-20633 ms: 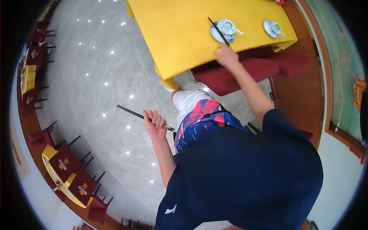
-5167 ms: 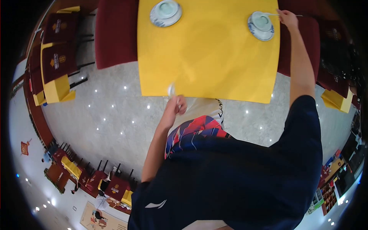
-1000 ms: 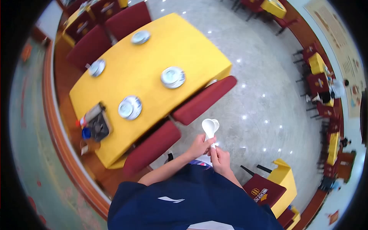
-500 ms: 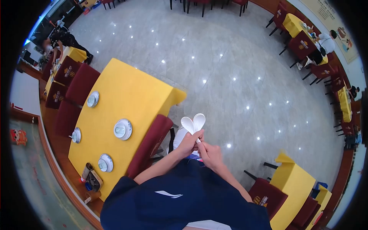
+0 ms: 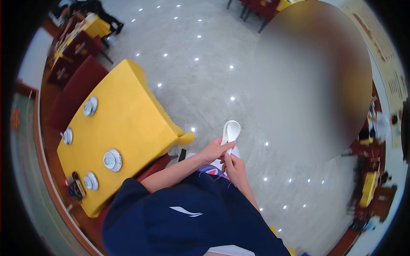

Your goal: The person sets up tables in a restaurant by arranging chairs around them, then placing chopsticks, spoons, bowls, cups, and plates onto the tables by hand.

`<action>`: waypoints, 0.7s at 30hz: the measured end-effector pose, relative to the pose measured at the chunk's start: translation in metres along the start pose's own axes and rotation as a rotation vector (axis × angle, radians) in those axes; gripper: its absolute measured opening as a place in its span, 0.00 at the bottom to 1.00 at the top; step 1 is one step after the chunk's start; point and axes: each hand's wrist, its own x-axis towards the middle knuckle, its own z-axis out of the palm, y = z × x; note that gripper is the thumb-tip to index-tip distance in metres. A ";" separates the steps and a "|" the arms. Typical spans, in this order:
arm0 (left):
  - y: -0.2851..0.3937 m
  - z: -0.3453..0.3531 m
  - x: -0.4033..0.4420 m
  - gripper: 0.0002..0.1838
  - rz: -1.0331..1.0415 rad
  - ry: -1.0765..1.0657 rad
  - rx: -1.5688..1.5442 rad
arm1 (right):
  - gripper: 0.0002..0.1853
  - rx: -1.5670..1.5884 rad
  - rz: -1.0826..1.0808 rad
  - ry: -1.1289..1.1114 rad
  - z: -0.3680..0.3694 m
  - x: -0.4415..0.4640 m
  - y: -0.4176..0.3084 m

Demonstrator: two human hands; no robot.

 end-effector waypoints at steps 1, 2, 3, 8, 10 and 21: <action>0.018 0.001 0.011 0.13 -0.022 0.036 0.024 | 0.22 -0.232 -0.012 -0.008 -0.012 0.019 -0.011; 0.020 -0.004 0.034 0.12 0.024 0.119 0.066 | 0.22 -0.461 -0.044 -0.015 -0.022 0.043 -0.021; 0.030 -0.012 0.053 0.12 0.057 0.159 0.051 | 0.22 -0.471 -0.069 -0.062 -0.031 0.070 -0.029; 0.095 -0.053 0.131 0.15 0.146 0.202 -0.099 | 0.27 -0.213 0.261 -0.419 -0.056 0.202 -0.075; 0.126 -0.079 0.153 0.16 0.253 0.296 -0.135 | 0.27 -0.223 0.302 -0.630 -0.047 0.263 -0.100; 0.263 -0.151 0.224 0.24 0.457 0.784 -0.285 | 0.33 -0.835 0.275 -1.376 0.014 0.516 -0.236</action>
